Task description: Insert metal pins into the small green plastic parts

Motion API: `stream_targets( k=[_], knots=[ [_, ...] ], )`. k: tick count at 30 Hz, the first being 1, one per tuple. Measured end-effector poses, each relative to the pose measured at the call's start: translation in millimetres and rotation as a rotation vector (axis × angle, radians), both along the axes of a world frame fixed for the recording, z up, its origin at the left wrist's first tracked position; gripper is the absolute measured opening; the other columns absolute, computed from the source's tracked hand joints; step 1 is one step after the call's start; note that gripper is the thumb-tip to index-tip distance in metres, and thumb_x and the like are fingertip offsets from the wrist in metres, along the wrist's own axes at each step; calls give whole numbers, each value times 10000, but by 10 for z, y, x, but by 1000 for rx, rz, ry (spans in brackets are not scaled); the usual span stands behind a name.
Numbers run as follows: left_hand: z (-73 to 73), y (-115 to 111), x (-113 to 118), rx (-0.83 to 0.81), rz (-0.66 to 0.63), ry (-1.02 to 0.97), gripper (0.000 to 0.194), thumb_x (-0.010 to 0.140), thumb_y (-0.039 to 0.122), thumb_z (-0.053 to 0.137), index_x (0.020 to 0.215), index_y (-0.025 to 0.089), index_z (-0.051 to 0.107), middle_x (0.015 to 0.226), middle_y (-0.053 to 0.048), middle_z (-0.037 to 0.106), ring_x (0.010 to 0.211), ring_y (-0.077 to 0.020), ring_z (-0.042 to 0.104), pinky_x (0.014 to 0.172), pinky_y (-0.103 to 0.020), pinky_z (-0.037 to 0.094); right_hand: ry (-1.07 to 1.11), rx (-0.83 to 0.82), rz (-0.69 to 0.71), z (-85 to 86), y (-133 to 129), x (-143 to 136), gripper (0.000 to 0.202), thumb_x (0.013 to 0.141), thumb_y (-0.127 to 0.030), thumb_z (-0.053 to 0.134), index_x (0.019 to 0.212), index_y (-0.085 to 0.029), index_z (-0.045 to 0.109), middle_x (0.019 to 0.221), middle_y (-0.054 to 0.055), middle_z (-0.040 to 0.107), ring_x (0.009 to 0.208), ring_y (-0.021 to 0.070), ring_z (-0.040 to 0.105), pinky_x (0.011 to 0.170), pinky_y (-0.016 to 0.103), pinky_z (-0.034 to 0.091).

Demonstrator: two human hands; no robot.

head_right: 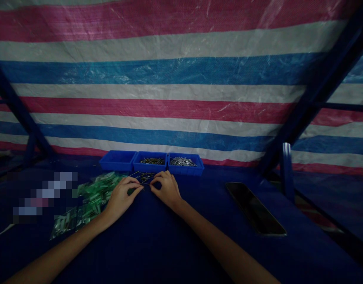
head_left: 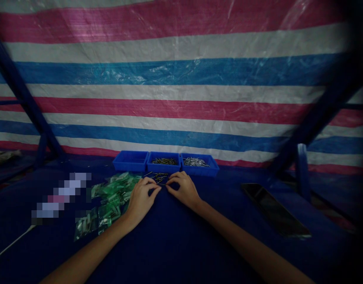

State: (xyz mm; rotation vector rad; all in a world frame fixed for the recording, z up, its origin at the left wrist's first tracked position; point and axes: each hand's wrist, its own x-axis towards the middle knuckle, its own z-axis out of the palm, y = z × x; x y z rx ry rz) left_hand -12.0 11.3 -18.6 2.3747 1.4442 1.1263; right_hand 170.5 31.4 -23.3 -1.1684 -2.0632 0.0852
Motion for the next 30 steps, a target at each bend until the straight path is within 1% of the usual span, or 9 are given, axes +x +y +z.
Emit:
stream_targets(
  k=[5,9,11,13,16,20,23,26,30],
  knots=[
    [23,-8,9,-23,26,-48,152,721,351,610,674,229,688,838,-28,596,809,-187,555,758,-347,425,167,26,-25,33,-16,-37,40,718,-235,615,724,-207,642,815,31,611,806,181,527,768,347,399],
    [27,-2,19,-50,21,-129,203,687,397,636,609,213,673,820,-29,593,806,-184,558,758,-338,430,350,30,20,71,-34,-81,62,753,-241,581,733,-198,621,801,37,600,807,171,546,788,342,407],
    [35,-3,27,-59,7,-177,203,691,396,633,623,211,679,811,-32,595,805,-182,560,758,-332,432,436,5,59,94,-48,-103,81,771,-251,562,741,-194,612,811,41,593,817,167,550,775,324,418],
    [48,-5,35,-64,-15,-240,175,707,373,626,693,213,694,817,-35,599,810,-178,563,766,-324,433,488,-34,87,115,-65,-125,104,778,-268,555,737,-191,611,824,43,591,819,165,553,744,304,425],
    [65,-3,41,-71,-55,-361,161,724,336,619,790,213,699,847,-39,605,827,-171,567,784,-310,431,498,-90,102,141,-94,-158,121,775,-288,561,737,-190,622,839,42,594,808,161,556,685,284,417],
    [71,13,37,-92,-76,-508,148,720,325,625,761,204,700,849,-39,606,822,-167,574,769,-290,431,475,-138,119,169,-132,-191,126,770,-293,565,736,-197,639,833,34,598,783,154,556,619,267,395],
    [76,17,37,-106,-82,-564,146,716,325,627,733,199,699,848,-39,606,819,-167,574,736,-274,431,462,-164,120,185,-154,-200,122,771,-289,563,747,-207,651,836,27,601,788,153,556,603,263,388],
    [89,7,44,-102,-81,-569,150,713,325,627,731,195,699,850,-42,604,799,-164,571,681,-258,429,451,-172,137,187,-170,-206,117,770,-278,567,745,-209,658,845,30,595,801,152,556,628,271,403],
    [103,-4,54,-67,-60,-541,158,726,319,609,756,188,692,851,-44,590,744,-147,557,614,-241,422,445,-146,236,164,-183,-219,105,776,-262,566,753,-216,658,858,29,593,827,148,554,729,299,427]
  ],
)
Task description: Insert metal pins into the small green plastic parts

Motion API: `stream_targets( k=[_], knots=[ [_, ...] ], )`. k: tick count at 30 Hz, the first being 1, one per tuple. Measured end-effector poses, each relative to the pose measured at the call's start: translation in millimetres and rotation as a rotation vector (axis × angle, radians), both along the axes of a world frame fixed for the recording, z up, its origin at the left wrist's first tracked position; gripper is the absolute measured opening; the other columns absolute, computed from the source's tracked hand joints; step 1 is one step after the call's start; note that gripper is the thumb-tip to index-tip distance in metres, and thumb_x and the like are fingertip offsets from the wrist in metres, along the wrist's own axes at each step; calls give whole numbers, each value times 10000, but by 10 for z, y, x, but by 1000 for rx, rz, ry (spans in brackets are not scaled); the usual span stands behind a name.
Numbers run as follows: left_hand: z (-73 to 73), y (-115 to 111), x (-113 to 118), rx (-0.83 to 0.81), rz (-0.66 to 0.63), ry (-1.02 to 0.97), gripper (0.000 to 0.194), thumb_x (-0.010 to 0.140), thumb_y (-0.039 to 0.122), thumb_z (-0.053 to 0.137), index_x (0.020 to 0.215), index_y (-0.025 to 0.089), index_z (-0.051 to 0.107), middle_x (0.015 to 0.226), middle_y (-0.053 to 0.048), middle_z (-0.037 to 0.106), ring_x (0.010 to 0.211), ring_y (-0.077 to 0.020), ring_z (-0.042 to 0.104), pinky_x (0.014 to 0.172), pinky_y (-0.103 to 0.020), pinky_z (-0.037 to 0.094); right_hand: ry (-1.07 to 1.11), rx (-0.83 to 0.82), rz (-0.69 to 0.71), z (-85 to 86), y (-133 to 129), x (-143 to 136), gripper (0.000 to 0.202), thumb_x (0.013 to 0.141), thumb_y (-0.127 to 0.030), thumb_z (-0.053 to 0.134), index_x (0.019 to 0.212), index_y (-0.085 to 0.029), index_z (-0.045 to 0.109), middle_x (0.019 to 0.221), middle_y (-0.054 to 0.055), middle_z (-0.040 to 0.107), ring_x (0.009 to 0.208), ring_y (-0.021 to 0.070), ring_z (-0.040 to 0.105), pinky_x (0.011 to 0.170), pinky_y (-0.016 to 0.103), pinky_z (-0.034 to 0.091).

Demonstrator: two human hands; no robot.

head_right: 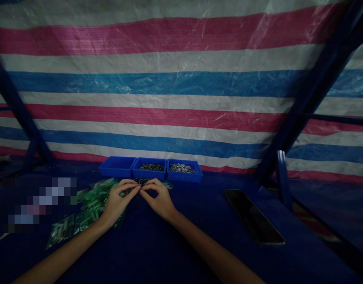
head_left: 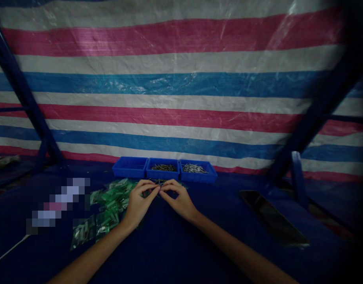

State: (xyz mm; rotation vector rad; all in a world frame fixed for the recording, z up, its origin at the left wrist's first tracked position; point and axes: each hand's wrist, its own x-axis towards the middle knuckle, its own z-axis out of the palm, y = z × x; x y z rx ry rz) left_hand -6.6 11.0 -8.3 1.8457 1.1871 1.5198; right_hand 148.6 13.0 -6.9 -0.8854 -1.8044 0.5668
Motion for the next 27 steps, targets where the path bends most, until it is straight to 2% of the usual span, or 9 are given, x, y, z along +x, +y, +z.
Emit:
stream_targets(
  k=[2,5,8,11,17,27],
  knots=[
    [1,2,-3,22,16,12,157,737,309,593,759,181,681,840,-41,579,708,-133,546,591,-233,420,-3,7,-3,-14,-5,0,104,777,-260,563,779,-219,659,854,28,598,811,147,553,717,298,430],
    [3,1,-10,51,49,55,132,734,283,585,741,175,661,819,-33,563,672,-121,530,592,-235,425,1,-20,-89,-26,-11,14,144,790,-265,544,867,-218,656,841,31,602,731,137,544,618,268,414],
    [9,-19,-4,44,69,153,101,717,251,589,708,177,658,824,-33,555,710,-135,540,642,-258,437,30,-15,-148,-30,-23,32,197,808,-280,519,949,-214,639,839,34,590,681,126,525,569,252,389],
    [11,-45,12,27,66,227,85,703,235,593,677,187,658,835,-33,552,761,-153,553,669,-275,447,37,37,-140,-29,-43,38,208,809,-283,520,976,-219,628,846,36,578,681,126,517,581,258,392],
    [-6,-48,21,11,38,276,74,693,222,598,695,199,668,842,-31,550,798,-162,561,693,-283,450,24,56,-117,-41,-49,27,153,815,-273,515,868,-215,647,846,38,563,714,135,531,617,267,415],
    [7,-33,18,24,-1,195,80,713,229,583,698,172,637,827,-34,547,729,-137,544,656,-263,446,28,36,-176,-103,8,52,134,797,-289,544,798,-192,635,840,41,566,691,136,538,589,259,415]
  ],
)
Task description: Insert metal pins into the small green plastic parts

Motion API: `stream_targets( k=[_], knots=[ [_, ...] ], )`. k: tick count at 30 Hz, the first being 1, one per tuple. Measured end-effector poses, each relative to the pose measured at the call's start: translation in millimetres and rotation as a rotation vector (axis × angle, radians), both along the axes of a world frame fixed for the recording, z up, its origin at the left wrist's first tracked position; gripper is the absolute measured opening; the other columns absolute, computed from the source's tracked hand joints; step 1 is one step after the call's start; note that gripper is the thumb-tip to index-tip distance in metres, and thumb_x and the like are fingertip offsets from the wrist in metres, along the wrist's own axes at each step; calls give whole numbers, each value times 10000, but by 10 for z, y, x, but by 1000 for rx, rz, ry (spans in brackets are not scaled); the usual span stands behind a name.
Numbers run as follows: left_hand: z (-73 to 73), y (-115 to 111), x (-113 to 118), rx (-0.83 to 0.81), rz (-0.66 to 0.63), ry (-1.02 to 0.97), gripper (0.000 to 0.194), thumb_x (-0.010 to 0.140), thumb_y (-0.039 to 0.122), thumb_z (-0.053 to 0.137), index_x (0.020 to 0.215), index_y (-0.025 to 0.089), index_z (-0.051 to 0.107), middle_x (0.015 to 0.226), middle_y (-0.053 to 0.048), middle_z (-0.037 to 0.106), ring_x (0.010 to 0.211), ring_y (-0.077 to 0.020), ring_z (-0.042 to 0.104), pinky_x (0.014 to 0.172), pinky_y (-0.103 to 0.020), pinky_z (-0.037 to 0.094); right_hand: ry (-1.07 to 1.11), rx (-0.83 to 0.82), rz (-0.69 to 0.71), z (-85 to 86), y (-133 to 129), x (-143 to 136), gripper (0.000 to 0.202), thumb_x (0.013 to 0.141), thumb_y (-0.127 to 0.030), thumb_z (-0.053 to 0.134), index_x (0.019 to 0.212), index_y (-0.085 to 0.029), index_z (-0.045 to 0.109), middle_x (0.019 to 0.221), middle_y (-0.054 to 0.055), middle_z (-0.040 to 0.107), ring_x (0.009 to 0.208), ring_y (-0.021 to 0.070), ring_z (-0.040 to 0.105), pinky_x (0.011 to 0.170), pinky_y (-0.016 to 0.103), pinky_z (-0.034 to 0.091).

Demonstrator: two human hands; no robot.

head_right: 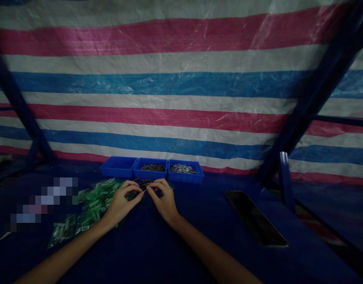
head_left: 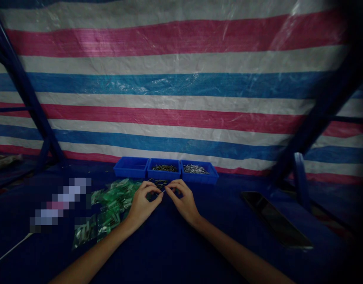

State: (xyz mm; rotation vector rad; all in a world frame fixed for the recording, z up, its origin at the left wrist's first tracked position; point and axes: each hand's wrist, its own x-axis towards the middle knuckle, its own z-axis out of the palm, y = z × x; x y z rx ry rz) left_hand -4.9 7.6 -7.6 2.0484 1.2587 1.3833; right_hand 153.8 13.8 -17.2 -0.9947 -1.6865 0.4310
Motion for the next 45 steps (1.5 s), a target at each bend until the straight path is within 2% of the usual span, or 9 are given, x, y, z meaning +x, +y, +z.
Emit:
stream_targets(
  k=[5,10,13,21,29,36,45],
  knots=[
    [12,10,-10,22,13,-61,91,737,237,564,753,170,623,813,-29,538,689,-125,519,629,-256,438,-67,-1,45,-20,-4,3,121,795,-280,546,750,-203,628,831,35,566,769,153,547,626,266,426],
    [-26,5,0,10,-4,-71,82,733,230,564,769,174,612,828,-25,536,689,-125,518,633,-257,434,-154,23,148,-45,-46,-31,79,788,-241,550,815,-224,623,891,34,559,827,157,544,719,294,443],
    [-34,-11,15,-2,-5,-64,84,732,233,564,778,176,605,824,-21,539,692,-127,522,622,-253,428,-163,29,162,-45,-63,-45,79,791,-215,539,824,-220,610,896,36,552,831,155,542,732,292,444],
    [6,-26,16,0,33,-89,99,771,245,524,803,169,578,814,-22,538,685,-126,510,623,-251,414,-112,8,95,17,-63,-40,90,800,-224,528,816,-210,615,840,30,558,707,132,532,588,252,416],
    [-30,-5,9,-17,8,-18,105,773,251,517,785,174,586,790,-19,542,678,-131,514,624,-256,421,55,-22,27,-25,13,-5,137,789,-296,544,826,-202,636,831,40,567,657,127,526,514,238,398],
    [-49,-9,24,-36,-23,38,75,747,233,540,779,180,584,791,-15,536,673,-130,519,632,-259,432,83,-18,38,-22,6,-6,136,780,-289,556,829,-203,651,833,38,551,643,121,518,507,236,392],
    [-84,-7,34,-55,-77,114,106,742,244,549,747,185,637,799,-28,554,687,-135,534,589,-244,412,-19,-17,109,8,-41,-29,135,789,-289,553,835,-216,656,856,36,552,648,115,514,536,237,401]
  ],
)
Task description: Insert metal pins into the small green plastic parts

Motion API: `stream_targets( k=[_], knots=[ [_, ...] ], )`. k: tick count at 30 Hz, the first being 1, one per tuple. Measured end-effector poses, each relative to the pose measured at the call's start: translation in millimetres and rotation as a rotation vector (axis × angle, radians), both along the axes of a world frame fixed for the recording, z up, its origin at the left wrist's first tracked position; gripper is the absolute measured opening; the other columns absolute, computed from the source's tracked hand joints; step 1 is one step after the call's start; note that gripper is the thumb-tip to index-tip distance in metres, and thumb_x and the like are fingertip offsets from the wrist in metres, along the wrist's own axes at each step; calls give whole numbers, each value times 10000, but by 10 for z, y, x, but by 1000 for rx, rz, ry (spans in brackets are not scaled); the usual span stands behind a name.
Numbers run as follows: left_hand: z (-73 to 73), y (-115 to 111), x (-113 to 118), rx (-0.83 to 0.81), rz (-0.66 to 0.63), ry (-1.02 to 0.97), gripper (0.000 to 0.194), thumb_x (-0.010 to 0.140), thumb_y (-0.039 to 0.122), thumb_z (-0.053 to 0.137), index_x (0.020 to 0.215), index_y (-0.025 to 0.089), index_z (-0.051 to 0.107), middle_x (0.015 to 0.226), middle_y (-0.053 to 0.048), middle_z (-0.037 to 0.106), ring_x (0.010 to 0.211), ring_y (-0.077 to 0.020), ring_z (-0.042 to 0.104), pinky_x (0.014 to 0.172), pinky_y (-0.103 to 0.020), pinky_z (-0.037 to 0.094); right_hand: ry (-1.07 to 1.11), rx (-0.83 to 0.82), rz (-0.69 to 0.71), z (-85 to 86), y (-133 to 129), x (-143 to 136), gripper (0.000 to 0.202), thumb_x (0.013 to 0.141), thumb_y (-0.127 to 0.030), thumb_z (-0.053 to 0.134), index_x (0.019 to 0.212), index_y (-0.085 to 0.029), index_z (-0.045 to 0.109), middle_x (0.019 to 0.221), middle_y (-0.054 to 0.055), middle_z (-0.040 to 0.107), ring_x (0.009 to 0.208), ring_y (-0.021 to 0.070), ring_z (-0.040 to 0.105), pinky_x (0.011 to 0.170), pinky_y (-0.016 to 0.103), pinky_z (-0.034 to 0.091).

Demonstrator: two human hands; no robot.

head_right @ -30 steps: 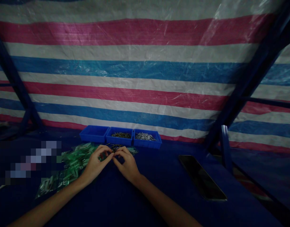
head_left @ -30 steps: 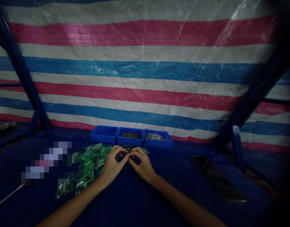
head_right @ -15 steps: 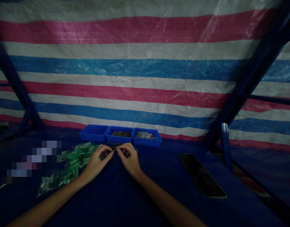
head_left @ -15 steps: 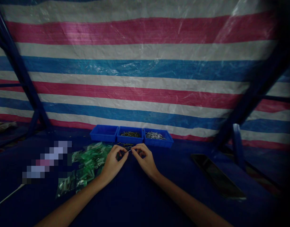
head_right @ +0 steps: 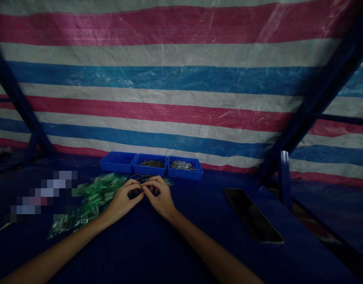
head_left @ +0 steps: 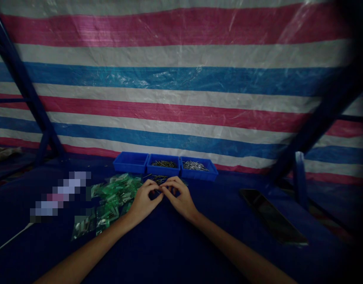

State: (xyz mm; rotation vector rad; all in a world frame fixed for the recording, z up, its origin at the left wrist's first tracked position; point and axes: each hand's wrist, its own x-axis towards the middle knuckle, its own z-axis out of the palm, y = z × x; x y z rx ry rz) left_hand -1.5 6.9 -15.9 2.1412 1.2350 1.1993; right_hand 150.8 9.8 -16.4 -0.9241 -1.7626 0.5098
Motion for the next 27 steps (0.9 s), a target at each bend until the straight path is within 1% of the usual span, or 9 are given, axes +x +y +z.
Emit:
stream_targets(
  k=[3,7,10,13,15,20,24,27],
  knots=[
    [23,-4,-4,6,27,-42,98,737,231,553,763,182,633,802,-23,553,668,-124,527,602,-243,415,52,-13,-37,-13,20,7,136,792,-288,544,825,-201,643,847,39,549,651,116,517,525,234,396],
    [74,-13,-15,1,97,-134,119,766,245,523,796,172,612,792,-18,553,664,-120,523,595,-239,406,107,-47,-81,-33,48,11,149,784,-303,545,794,-181,629,837,40,550,639,113,515,497,219,389],
    [75,-7,-21,10,125,-194,147,783,278,508,801,166,601,784,-19,549,672,-123,518,585,-235,400,45,-52,-37,-35,40,-2,126,770,-285,560,773,-183,634,818,32,556,644,110,516,498,213,385],
    [48,8,-21,16,115,-221,151,777,298,522,788,164,592,779,-15,542,660,-118,508,578,-230,397,-35,-52,27,-33,29,-17,101,760,-265,573,767,-190,640,803,23,556,625,100,506,502,212,379],
    [37,15,-22,8,113,-216,152,779,302,522,795,166,589,782,-15,542,670,-121,513,583,-231,398,-33,-71,28,-33,33,-18,107,758,-271,574,764,-186,639,800,24,561,628,101,507,499,210,374],
    [44,17,-26,-12,123,-161,153,792,290,499,801,169,593,779,-18,546,678,-127,520,599,-242,400,117,-162,-33,-48,76,9,162,745,-322,578,746,-168,629,780,31,591,652,120,529,516,217,388],
    [15,13,-21,-26,90,-102,134,762,274,539,840,179,594,819,-18,559,668,-122,515,610,-247,405,271,-276,3,-88,120,33,195,724,-342,599,772,-156,629,724,26,613,660,132,555,590,240,427],
    [-11,26,-27,-1,145,-122,242,709,296,605,925,188,583,851,-21,562,664,-125,510,612,-254,412,344,-320,-1,-105,162,48,202,698,-343,620,759,-153,645,713,26,632,654,134,565,611,248,432]
  ],
)
